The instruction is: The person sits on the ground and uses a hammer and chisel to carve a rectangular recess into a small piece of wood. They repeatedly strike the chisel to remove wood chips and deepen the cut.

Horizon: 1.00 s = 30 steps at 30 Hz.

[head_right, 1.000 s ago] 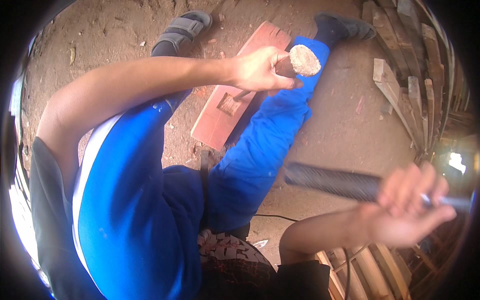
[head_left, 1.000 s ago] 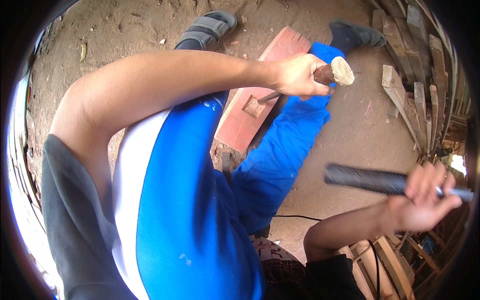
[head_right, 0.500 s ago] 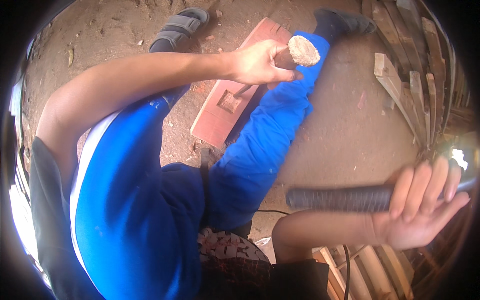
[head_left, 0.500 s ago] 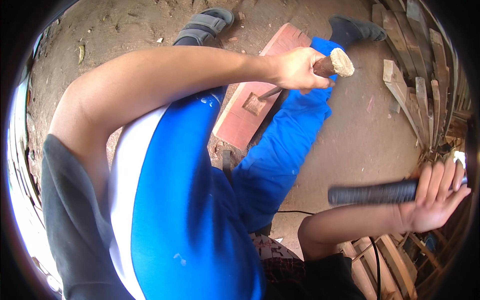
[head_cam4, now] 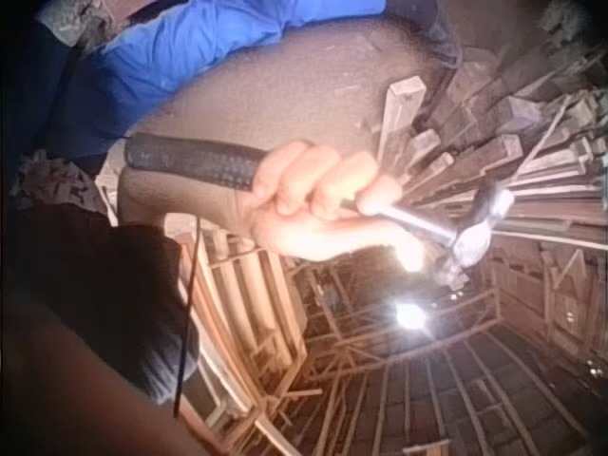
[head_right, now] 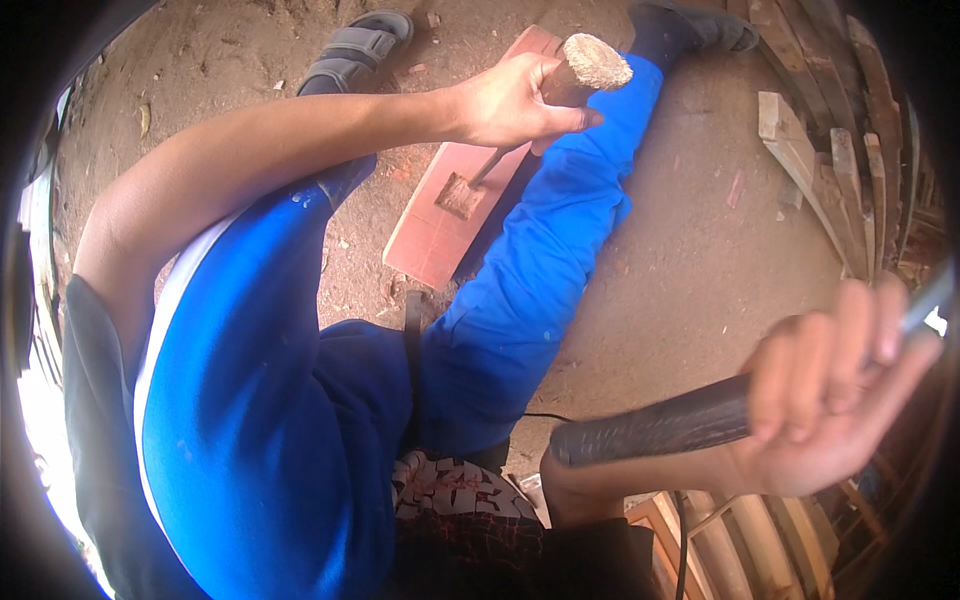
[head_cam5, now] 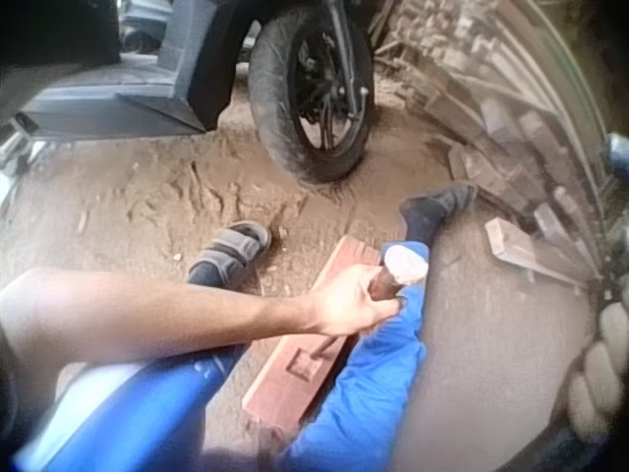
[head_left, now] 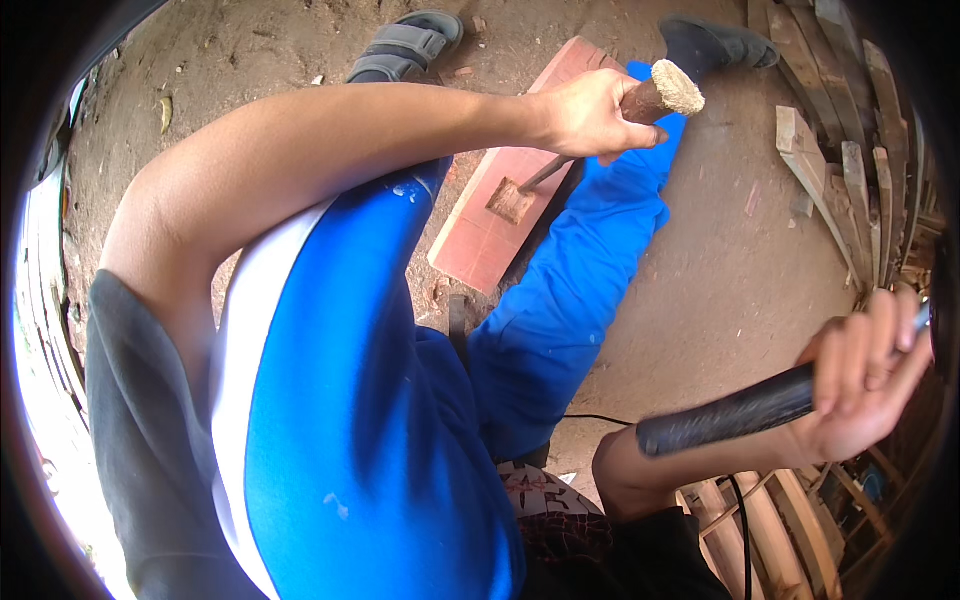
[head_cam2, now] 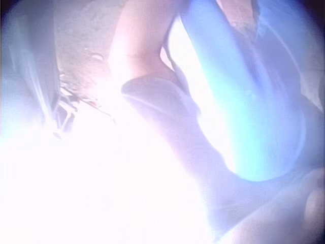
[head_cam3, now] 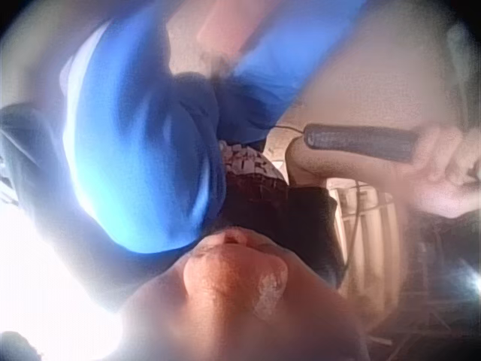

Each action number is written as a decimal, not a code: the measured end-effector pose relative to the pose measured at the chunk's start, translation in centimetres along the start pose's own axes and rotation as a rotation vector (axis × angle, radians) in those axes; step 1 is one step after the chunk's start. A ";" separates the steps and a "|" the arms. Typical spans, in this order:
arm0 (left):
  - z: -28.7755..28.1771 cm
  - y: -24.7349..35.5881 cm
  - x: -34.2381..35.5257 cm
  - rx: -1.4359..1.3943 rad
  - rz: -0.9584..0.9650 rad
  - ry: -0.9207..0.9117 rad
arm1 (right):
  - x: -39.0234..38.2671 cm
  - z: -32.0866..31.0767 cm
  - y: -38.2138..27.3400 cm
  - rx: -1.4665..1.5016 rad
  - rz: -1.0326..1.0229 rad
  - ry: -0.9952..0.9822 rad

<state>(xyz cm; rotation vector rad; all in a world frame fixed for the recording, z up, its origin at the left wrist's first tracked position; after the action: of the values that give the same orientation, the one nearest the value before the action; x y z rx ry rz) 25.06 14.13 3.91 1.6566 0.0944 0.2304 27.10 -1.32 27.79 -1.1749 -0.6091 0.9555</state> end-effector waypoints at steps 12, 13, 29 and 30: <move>-0.6 -0.5 0.3 -0.008 -0.027 0.024 | 1.4 -0.6 10.5 0.193 0.515 0.060; 0.5 -0.6 0.1 -0.028 -0.044 0.001 | 0.7 -0.6 8.6 0.261 0.505 -0.019; 0.5 -0.3 1.1 -0.023 -0.110 -0.003 | 1.7 -2.6 9.8 0.102 0.497 0.135; 0.6 -0.2 1.2 -0.007 -0.119 0.001 | 1.5 -3.2 8.7 0.104 0.435 0.147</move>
<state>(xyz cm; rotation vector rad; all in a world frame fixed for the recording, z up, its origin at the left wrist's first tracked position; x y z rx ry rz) 26.33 13.79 3.72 1.6378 0.1920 0.1411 27.89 -0.80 18.44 -1.2964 -0.1831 1.2368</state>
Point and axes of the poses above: each hand's wrist, its own x-axis towards the middle knuckle, its own z-axis out of the palm, y = z × x, the point moved 8 cm from there along x, towards the middle knuckle, and after that the axes turned 5 degrees about z, right-handed, at the moved point
